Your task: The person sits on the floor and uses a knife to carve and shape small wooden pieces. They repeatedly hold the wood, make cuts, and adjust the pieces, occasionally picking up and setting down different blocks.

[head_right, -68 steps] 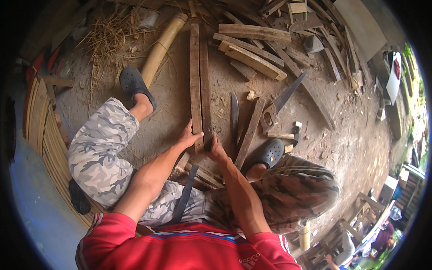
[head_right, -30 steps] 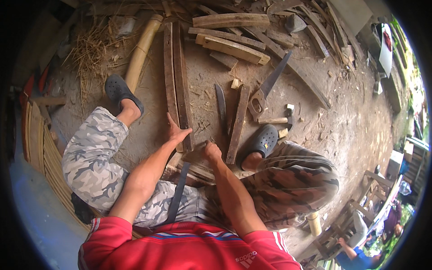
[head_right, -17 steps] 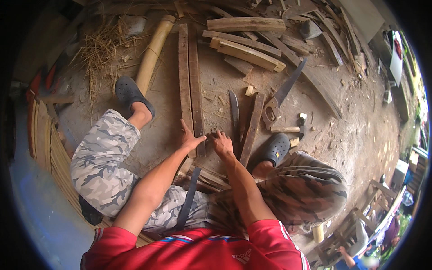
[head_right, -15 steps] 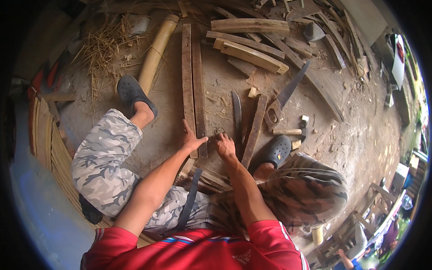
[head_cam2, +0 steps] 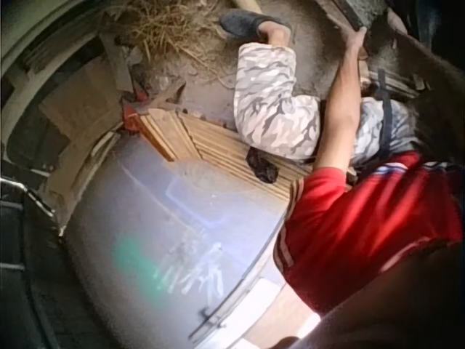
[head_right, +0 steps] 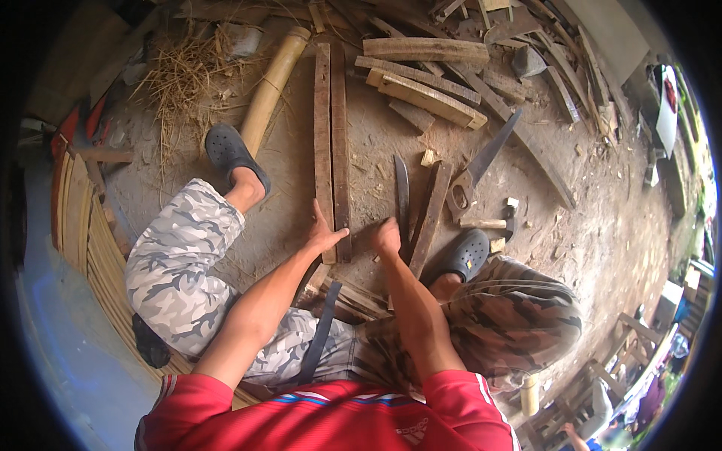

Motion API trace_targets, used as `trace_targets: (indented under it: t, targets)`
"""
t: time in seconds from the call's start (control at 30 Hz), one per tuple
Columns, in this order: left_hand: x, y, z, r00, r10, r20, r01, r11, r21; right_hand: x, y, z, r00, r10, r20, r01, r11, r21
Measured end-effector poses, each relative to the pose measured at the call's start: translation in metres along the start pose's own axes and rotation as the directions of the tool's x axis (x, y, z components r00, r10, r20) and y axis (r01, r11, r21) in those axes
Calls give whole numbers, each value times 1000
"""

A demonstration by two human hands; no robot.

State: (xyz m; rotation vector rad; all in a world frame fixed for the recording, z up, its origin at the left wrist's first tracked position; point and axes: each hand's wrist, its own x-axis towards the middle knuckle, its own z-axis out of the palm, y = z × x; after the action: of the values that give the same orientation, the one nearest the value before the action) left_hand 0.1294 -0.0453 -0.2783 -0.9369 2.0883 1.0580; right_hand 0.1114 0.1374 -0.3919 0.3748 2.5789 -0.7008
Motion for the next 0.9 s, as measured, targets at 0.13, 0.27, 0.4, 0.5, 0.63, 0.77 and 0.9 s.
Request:
trace_targets:
  t: [0.13, 0.27, 0.4, 0.5, 0.63, 0.77, 0.9]
  targets:
    - [6, 6, 10, 995, 89, 54, -89, 996, 6, 60, -11, -39, 901, 309, 305, -424, 470, 774]
    - [10, -29, 11, 996, 90, -27, -91, 996, -25, 17, -156, -125, 898, -169, 407, -403, 58, 913]
    - [15, -34, 14, 983, 168, -66, -171, 985, -31, 6, -161, -131, 902, -232, 364, -273, 347, 897]
    - [18, -16, 19, 989, 149, -11, -149, 989, -6, 29, -72, -70, 958, -121, 260, -39, 844, 535]
    - [18, -31, 12, 998, 24, -56, -27, 998, -48, -38, -51, -43, 844, -204, 495, 75, 960, 269]
    - [9, -19, 1, 1000, 22, -13, -22, 999, -30, -78, -43, -13, 818, -308, 485, 251, 951, 180]
    - [8, -24, -5, 998, 55, 6, -55, 996, 65, -78, -50, -14, 833, -258, 489, 107, 943, 314]
